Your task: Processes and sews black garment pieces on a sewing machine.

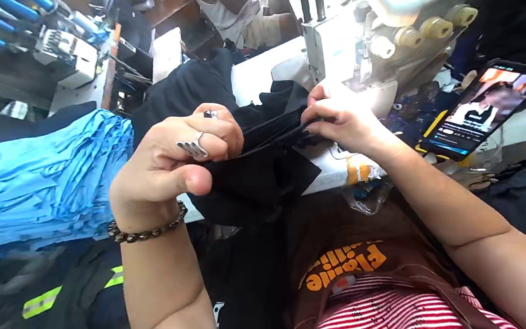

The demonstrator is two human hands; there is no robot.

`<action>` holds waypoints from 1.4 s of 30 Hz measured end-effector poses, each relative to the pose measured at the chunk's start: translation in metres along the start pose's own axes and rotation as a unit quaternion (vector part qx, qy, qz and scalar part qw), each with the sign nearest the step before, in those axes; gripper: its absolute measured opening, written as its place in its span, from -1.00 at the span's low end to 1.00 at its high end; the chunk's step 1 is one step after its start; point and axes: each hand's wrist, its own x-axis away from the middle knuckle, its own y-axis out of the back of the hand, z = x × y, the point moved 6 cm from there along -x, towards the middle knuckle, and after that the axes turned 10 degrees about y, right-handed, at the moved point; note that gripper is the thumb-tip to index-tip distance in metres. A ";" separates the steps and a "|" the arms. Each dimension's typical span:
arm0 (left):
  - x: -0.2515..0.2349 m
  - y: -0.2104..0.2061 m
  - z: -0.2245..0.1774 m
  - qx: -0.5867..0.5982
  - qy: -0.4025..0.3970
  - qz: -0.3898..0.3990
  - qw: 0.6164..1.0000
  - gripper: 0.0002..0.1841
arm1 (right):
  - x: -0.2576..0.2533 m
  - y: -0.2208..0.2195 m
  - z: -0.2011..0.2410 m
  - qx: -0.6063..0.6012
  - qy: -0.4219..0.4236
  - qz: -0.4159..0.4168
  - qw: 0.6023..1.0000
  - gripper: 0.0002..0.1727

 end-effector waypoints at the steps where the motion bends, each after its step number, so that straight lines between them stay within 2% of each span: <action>1: -0.001 -0.001 -0.002 0.000 0.000 0.001 1.000 -0.54 | -0.006 -0.003 0.008 -0.026 0.009 -0.005 1.000 -0.91; 7: -0.002 -0.007 -0.009 -0.023 -0.011 0.024 0.999 -0.52 | -0.028 -0.013 0.052 -0.107 0.075 -0.012 0.991 -0.92; 12: -0.006 -0.013 -0.015 -0.030 -0.013 0.034 0.999 -0.51 | -0.024 -0.010 0.060 -0.098 0.062 -0.016 0.993 -0.89; 15: -0.016 -0.019 -0.024 -0.039 -0.019 0.047 0.998 -0.52 | -0.011 -0.001 0.071 -0.074 0.058 0.026 0.995 -0.76; 17: -0.026 -0.023 -0.031 -0.073 -0.019 0.065 0.995 -0.50 | 0.009 0.011 0.078 -0.071 0.045 0.036 0.996 -0.82; 20: -0.046 -0.036 -0.031 -0.147 -0.019 0.108 0.983 -0.43 | 0.061 0.029 0.081 -0.140 -0.001 0.012 0.990 -0.83; 24: -0.071 -0.044 0.011 -0.202 0.021 0.140 0.969 -0.41 | 0.152 0.019 0.068 -0.235 -0.135 -0.044 0.962 -0.80; 26: -0.079 -0.038 0.036 -0.210 0.064 0.148 0.964 -0.39 | 0.172 0.013 0.062 -0.269 -0.157 -0.063 0.948 -0.79; 34: -0.111 0.005 0.087 -0.172 0.168 0.103 0.965 -0.45 | 0.144 0.005 0.017 -0.280 -0.161 -0.108 0.940 -0.86; 38: -0.114 0.024 0.092 -0.208 0.232 0.073 0.948 -0.53 | 0.122 0.004 -0.010 -0.247 -0.138 -0.115 0.952 -0.83; 40: -0.116 0.031 0.088 -0.215 0.222 0.076 0.948 -0.61 | 0.113 0.006 -0.021 -0.238 -0.126 -0.120 0.956 -0.82; 42: -0.125 0.024 0.070 -0.219 0.171 0.101 0.955 -0.66 | 0.106 0.008 -0.029 -0.220 -0.125 -0.118 0.960 -0.82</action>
